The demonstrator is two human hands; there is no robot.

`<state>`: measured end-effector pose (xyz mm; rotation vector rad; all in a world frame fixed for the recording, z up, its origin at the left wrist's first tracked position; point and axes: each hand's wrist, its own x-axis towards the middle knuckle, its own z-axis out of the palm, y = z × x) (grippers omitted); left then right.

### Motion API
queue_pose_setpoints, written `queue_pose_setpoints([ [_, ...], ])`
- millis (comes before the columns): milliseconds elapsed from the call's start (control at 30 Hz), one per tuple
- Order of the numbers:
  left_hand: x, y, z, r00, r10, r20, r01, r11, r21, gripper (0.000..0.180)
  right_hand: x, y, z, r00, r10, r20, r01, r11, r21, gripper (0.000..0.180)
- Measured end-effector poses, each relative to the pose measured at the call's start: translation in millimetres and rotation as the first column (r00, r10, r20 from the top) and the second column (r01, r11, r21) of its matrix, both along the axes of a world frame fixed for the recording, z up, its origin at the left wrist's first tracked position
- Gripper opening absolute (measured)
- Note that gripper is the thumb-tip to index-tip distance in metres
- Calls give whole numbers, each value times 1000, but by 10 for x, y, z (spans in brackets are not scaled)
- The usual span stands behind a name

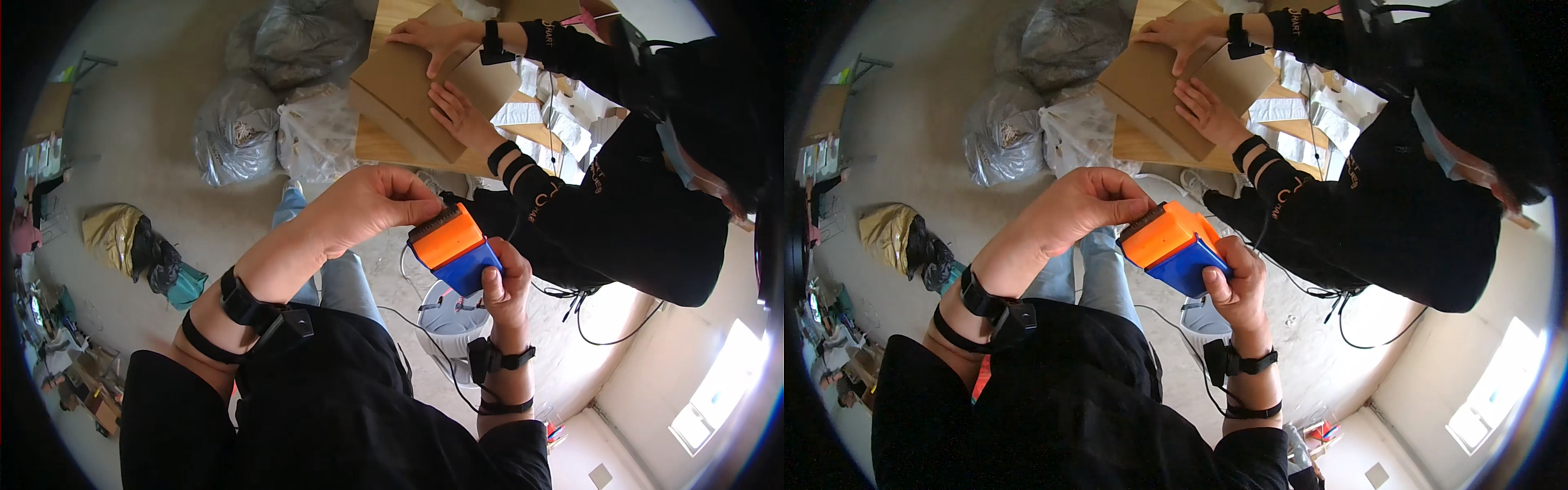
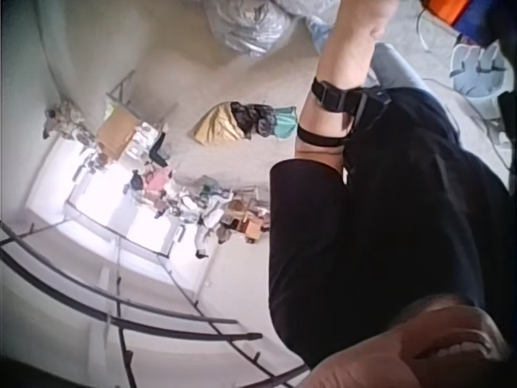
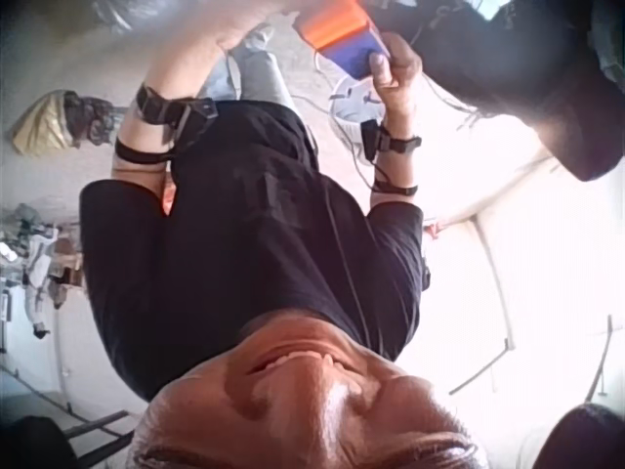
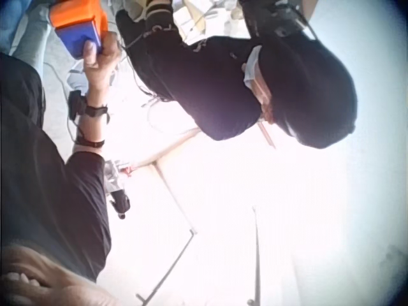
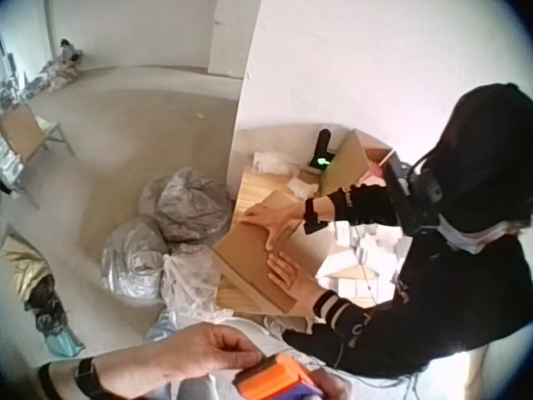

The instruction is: Packing pink cylindrical foam or plastic parts into cardboard boxes and sealing them with a tape dispenser.

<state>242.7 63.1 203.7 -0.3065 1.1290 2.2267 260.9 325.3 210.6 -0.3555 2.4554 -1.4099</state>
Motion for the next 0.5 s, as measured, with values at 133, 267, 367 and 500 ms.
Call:
queue_pose_setpoints([
  [133, 55, 57, 98, 998, -53, -32, 50, 994, -99, 18, 84, 60, 64, 1000, 11, 9, -11, 1000, -22, 57],
  [267, 117, 39, 135, 997, -70, 26, 69, 997, 47, 24, 191, 55, 135, 999, 1, 35, 1, 997, -71, 56],
  [367, 159, 2, 260, 996, -15, 84, 1, 987, 162, 28, 237, 56, 189, 1000, -8, 25, 10, 998, -65, 55],
  [500, 176, -8, 332, 998, -59, 21, 59, 998, 25, 22, 291, 87, 207, 1000, -5, -24, 4, 999, -36, 54],
])
